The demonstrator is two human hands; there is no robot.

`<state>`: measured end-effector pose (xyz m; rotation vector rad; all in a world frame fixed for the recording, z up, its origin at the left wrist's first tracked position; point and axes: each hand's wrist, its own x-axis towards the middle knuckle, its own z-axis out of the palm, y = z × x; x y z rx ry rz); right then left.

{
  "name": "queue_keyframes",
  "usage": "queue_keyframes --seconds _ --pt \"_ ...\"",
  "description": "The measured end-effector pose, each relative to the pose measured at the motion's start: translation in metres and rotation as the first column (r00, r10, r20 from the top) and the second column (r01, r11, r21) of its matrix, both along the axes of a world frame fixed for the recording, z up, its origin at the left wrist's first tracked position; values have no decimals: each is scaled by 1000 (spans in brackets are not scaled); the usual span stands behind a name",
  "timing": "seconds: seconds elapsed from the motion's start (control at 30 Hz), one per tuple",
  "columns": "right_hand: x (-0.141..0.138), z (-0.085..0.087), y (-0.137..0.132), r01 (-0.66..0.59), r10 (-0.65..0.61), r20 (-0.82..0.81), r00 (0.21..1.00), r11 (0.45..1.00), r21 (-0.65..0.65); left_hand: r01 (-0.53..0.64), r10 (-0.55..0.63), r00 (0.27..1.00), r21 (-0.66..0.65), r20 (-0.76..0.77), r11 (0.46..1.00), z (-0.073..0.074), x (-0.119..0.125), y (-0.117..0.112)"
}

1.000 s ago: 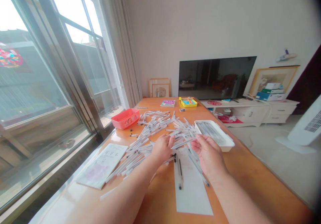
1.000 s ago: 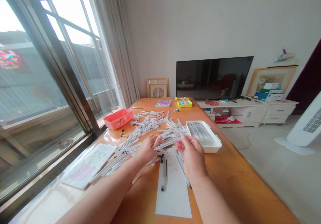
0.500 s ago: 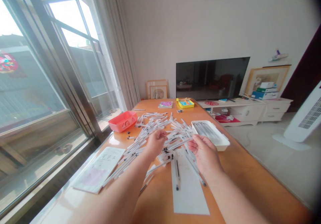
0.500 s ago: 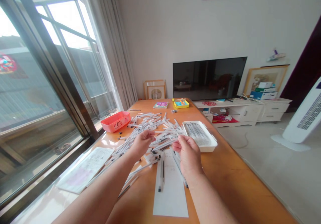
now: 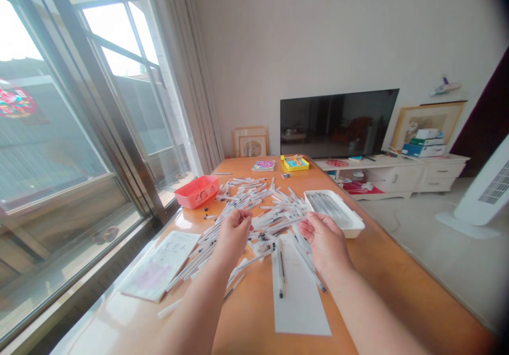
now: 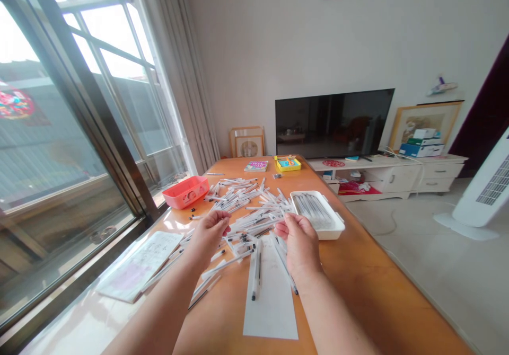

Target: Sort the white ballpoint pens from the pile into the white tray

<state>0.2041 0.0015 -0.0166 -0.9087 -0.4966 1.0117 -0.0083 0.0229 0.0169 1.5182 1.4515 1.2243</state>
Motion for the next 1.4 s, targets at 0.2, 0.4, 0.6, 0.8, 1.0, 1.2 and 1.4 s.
queue_keyframes --seconds 0.2,0.4,0.6,0.8,1.0,1.2,1.4 --pt "1 -4 3 1 -1 -5 1000 1000 3 83 1 853 137 -521 987 -29 -8 -4" --pt "1 -6 4 -9 9 6 1000 1000 -12 9 110 717 167 -689 986 -21 -28 -2" --pt "1 -7 5 -7 8 22 1000 1000 -17 13 64 695 102 -716 995 -22 -37 2" --pt "3 -6 6 1 -1 14 1000 1000 -18 156 -44 695 90 -718 984 -22 -26 -5" --pt "0 -6 5 -20 21 31 999 999 -27 233 -104 618 55 -779 971 -25 -17 -10" --pt "-5 -5 3 -69 70 58 996 998 -6 213 -79 559 50 -826 976 -33 -15 -6" --pt "-8 -3 1 -95 96 71 993 995 -4 205 -85 616 55 -783 977 -30 -15 -5"
